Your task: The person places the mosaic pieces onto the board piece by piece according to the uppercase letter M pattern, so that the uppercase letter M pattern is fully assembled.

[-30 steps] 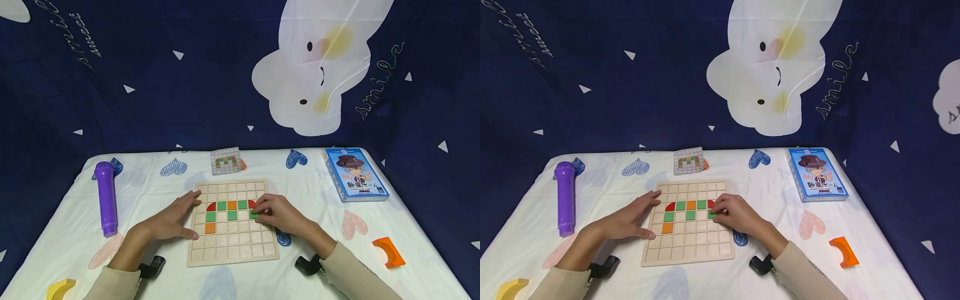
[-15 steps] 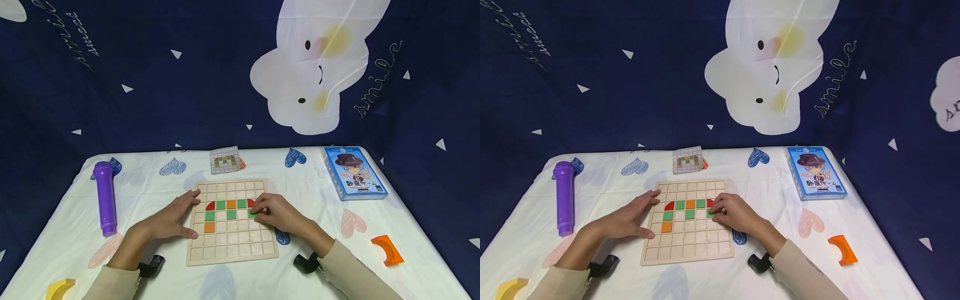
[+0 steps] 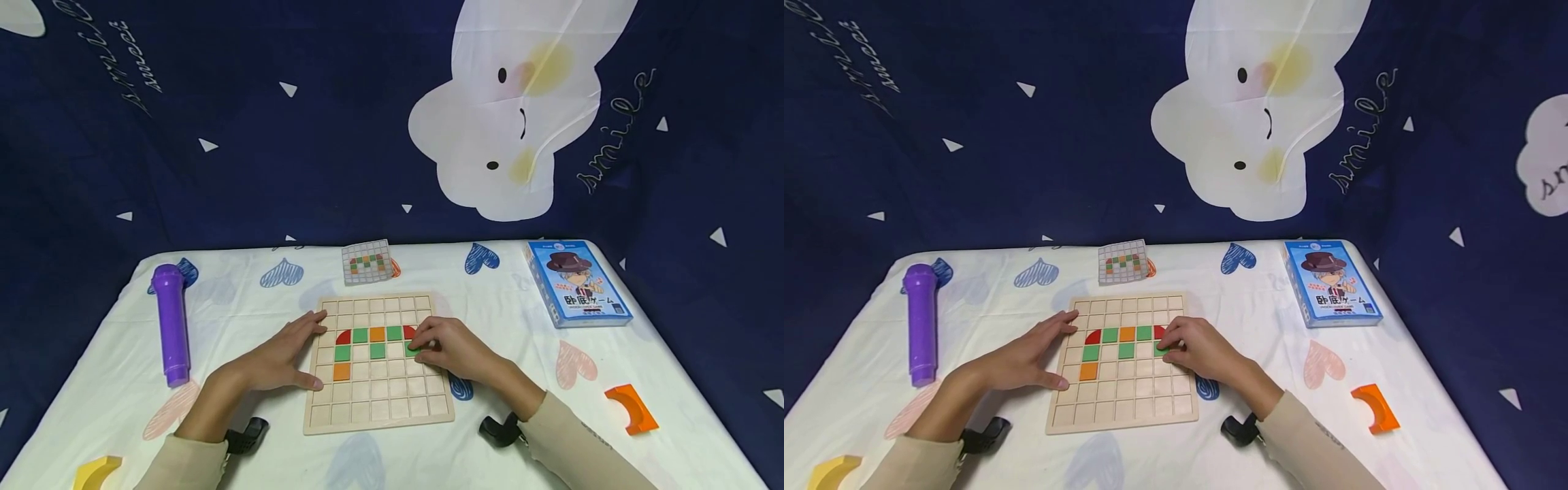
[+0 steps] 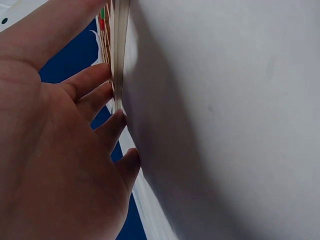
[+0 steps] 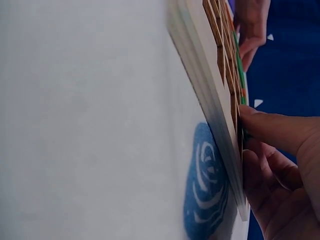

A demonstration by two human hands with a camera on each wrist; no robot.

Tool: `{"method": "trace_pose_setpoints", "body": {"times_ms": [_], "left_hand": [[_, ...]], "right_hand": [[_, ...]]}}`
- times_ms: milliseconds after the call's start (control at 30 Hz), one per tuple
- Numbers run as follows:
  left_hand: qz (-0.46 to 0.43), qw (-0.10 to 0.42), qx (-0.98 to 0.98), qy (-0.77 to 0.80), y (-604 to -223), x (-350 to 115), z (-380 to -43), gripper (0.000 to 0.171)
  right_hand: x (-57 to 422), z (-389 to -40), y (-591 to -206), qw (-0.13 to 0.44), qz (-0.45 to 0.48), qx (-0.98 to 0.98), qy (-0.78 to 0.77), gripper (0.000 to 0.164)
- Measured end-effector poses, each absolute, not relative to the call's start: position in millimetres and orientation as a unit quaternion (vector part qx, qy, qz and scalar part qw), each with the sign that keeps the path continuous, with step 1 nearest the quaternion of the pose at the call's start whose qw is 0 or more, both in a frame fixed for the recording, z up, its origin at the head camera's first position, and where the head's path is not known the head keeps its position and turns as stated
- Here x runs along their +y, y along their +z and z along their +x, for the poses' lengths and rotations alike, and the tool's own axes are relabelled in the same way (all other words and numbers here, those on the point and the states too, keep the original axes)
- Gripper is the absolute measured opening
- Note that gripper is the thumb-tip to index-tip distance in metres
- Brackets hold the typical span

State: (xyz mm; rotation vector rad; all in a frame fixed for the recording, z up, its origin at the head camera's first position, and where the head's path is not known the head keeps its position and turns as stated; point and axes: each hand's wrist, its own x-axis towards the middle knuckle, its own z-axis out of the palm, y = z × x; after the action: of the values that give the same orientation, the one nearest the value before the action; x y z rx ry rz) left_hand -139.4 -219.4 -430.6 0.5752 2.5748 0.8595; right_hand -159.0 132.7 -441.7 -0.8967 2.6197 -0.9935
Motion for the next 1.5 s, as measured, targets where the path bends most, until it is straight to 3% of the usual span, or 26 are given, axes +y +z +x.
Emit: {"method": "trace_pose_setpoints", "body": {"times_ms": [267, 600, 833, 1500], "left_hand": [[0.207, 0.182, 0.912, 0.305, -431, -220, -139, 0.095], [0.206, 0.181, 0.912, 0.305, -431, -221, -139, 0.095], [0.209, 0.179, 0.913, 0.302, -431, -221, -139, 0.094], [0.2, 0.183, 0.915, 0.3, -430, -220, -139, 0.094]], "right_hand": [[138, -163, -437, 0.1, -0.324, 0.876, -0.343, 0.018], [159, -163, -419, 0.115, -0.313, 0.869, -0.365, 0.037], [178, -154, -426, 0.116, -0.304, 0.881, -0.344, 0.046], [233, -134, -447, 0.076, -0.292, 0.886, -0.353, 0.042]]}}
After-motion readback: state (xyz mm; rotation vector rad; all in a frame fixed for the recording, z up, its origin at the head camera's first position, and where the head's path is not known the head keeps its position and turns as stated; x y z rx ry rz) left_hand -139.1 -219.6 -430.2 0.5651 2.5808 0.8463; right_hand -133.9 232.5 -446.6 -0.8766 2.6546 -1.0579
